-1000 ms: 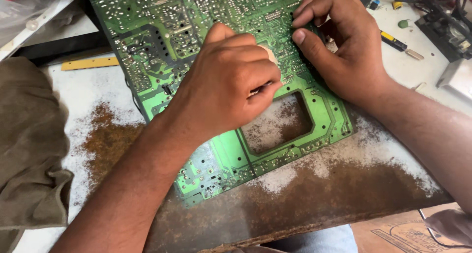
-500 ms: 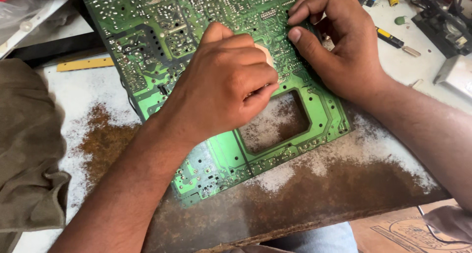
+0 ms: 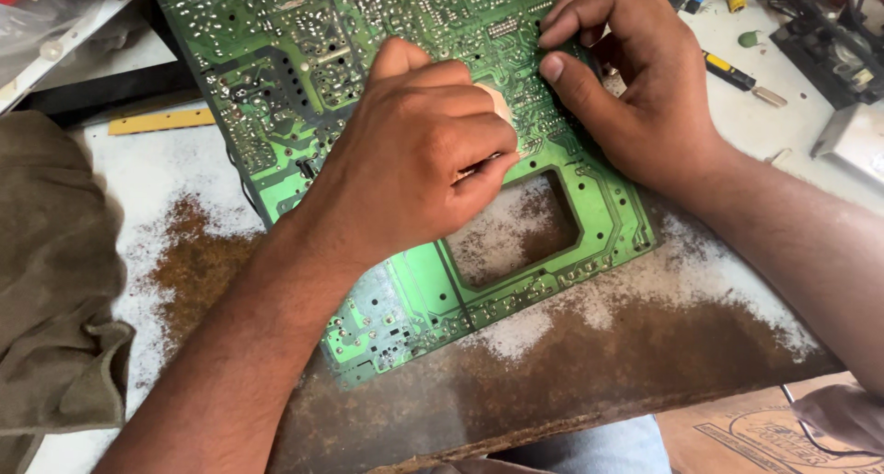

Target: The person uses a yellow utility knife to scrape a copper-colored area on a green circuit board, removing residue. After scraping, the person wipes the cleaned area with a white cloth to remove debris.

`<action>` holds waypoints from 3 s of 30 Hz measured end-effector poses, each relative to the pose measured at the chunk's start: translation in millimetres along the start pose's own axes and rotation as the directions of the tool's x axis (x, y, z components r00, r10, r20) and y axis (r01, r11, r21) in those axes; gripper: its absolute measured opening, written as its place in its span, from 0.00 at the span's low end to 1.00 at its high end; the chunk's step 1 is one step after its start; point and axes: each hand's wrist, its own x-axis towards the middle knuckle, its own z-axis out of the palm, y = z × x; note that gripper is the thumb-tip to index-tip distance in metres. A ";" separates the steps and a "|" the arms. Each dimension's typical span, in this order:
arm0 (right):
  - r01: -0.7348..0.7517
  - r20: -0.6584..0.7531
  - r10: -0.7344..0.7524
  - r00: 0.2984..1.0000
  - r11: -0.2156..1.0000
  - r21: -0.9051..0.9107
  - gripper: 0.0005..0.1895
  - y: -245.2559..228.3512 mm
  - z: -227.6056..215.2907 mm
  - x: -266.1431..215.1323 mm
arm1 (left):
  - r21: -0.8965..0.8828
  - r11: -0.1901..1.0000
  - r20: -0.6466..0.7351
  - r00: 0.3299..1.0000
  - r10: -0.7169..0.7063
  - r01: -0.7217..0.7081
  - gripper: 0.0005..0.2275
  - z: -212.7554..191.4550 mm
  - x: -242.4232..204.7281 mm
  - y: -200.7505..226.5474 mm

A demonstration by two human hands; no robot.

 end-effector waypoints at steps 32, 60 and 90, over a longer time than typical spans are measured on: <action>0.149 -0.046 -0.156 0.987 0.980 -0.130 0.05 -2.7 -10.5 -0.2 | -0.183 0.942 -0.349 0.878 -0.328 0.280 0.05 -17.8 -0.5 -7.0; -0.352 0.277 0.258 0.925 0.858 0.375 0.17 -7.7 -17.7 -15.2 | -0.301 0.942 -0.224 0.950 -0.218 0.146 0.09 -15.9 10.1 14.4; -0.049 -0.056 0.032 0.998 0.937 -0.345 0.04 -24.8 -44.9 18.3 | 0.345 0.937 0.322 0.932 -0.168 0.049 0.21 32.5 18.5 94.6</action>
